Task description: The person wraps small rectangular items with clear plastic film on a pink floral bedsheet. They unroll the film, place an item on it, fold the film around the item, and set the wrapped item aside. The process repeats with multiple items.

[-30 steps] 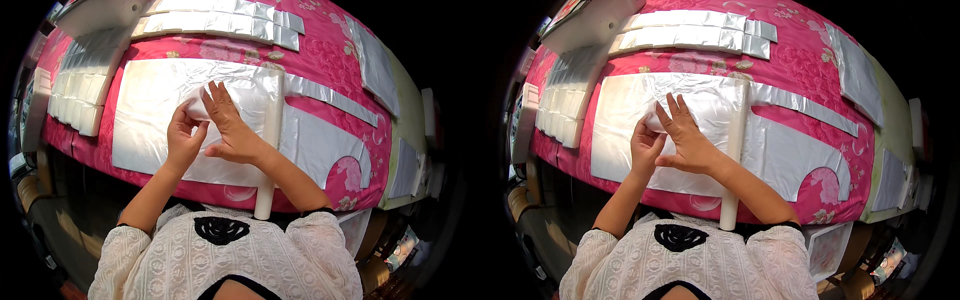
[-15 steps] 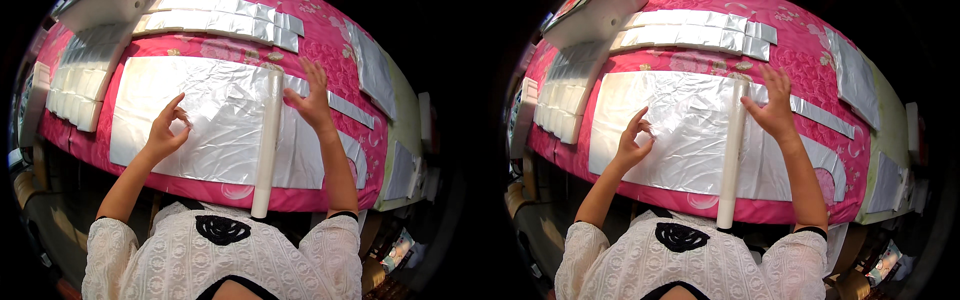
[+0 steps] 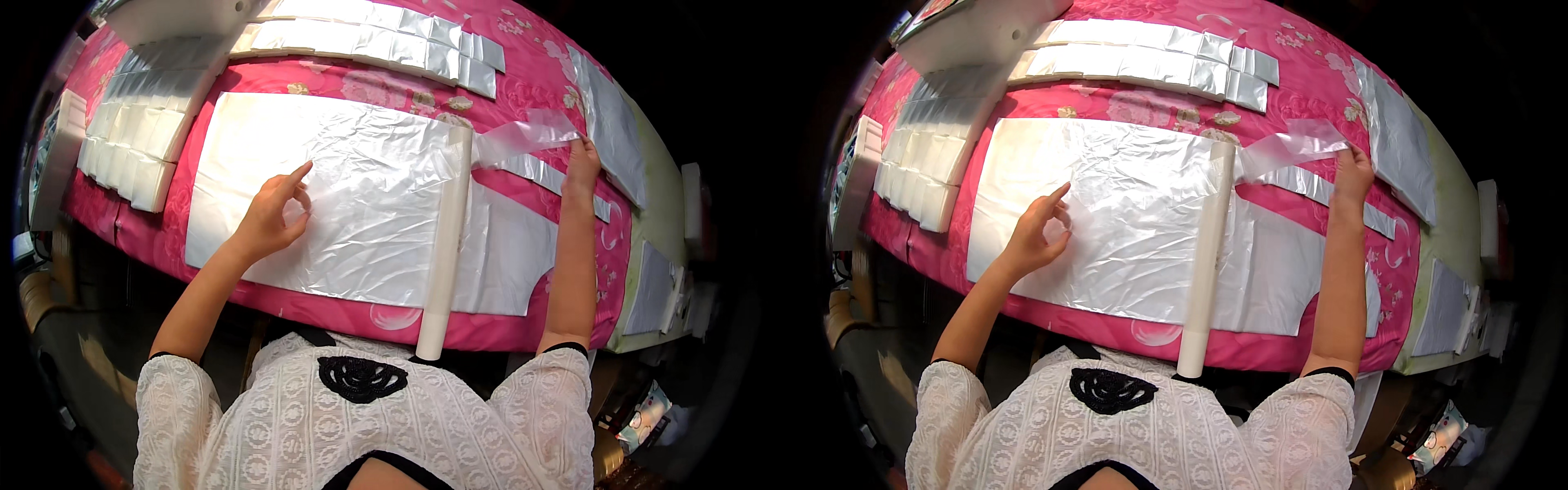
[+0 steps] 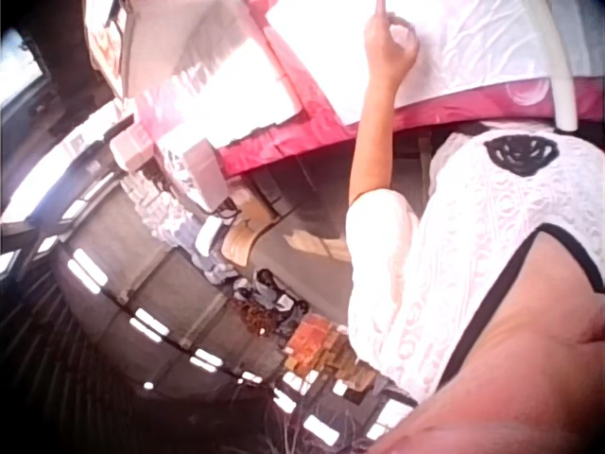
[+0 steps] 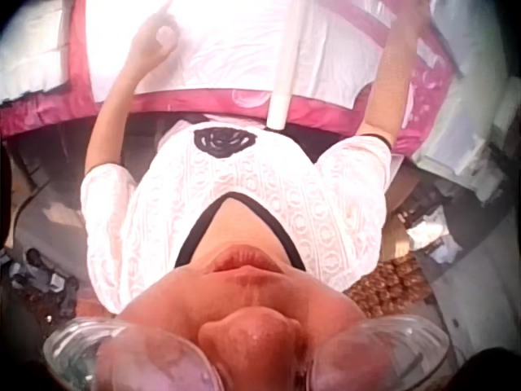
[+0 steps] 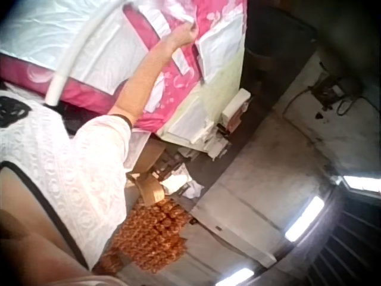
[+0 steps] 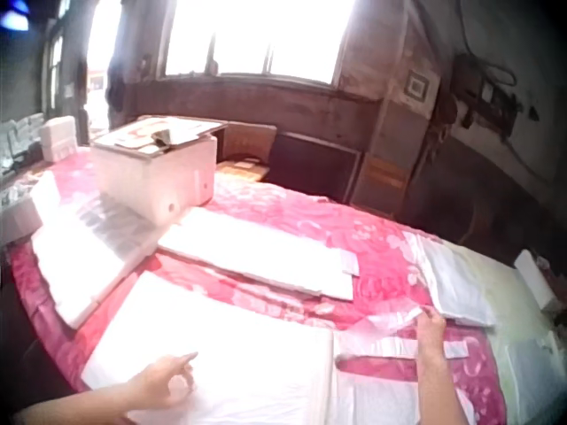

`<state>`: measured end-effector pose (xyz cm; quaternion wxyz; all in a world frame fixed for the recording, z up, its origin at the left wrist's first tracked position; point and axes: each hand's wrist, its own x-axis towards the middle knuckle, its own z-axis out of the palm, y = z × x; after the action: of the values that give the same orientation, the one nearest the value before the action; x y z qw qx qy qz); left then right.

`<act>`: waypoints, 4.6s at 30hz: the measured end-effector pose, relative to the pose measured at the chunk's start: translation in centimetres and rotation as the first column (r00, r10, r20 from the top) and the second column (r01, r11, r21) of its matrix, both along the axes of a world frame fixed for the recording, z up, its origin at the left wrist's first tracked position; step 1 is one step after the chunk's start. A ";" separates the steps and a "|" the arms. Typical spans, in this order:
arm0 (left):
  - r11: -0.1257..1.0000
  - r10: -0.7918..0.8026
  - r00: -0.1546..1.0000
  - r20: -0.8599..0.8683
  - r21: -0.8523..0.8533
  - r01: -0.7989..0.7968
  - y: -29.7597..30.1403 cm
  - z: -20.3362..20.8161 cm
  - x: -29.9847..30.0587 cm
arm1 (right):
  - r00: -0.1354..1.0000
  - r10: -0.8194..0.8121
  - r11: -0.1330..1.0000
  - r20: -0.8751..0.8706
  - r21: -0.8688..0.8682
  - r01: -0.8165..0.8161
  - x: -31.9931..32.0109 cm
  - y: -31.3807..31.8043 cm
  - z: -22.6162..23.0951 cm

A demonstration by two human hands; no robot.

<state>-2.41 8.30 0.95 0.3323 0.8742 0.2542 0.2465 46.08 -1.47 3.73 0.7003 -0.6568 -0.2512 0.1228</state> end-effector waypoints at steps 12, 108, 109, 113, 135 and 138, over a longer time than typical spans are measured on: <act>0.949 -0.073 0.949 -0.306 0.271 0.161 3.3 1.7 -4.9 | 0.699 0.371 0.765 0.611 -0.628 0.142 -12.7 -13.7 -0.8; 0.222 0.307 0.886 0.348 -0.931 0.289 -11.1 4.6 -2.2 | 0.123 0.817 0.316 -0.563 0.260 -0.912 -30.6 -1.7 1.6; 0.158 0.287 0.878 0.383 -0.923 0.351 -11.0 4.7 -2.1 | 0.092 0.820 0.285 -0.564 0.265 -0.921 -30.7 -1.7 1.7; -0.135 0.069 0.844 0.532 -0.833 0.536 -10.8 4.7 -2.1 | -0.070 0.919 0.104 -0.387 0.411 -0.906 -30.8 -2.5 1.9; 0.256 0.242 0.964 -0.114 -0.950 -0.177 -10.2 0.9 -6.0 | 0.433 0.859 0.300 -0.273 -0.417 -0.858 -32.2 -5.6 -0.5; 0.229 0.121 0.972 -0.202 -0.947 -0.225 -11.8 1.1 -8.9 | 0.642 0.701 0.559 -0.312 -0.320 -0.765 -28.5 -3.9 -2.5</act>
<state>-11.29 -3.54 2.06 0.7560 0.4637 0.4605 0.0374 17.60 -5.39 1.23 0.4410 -0.6159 -0.4157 0.5033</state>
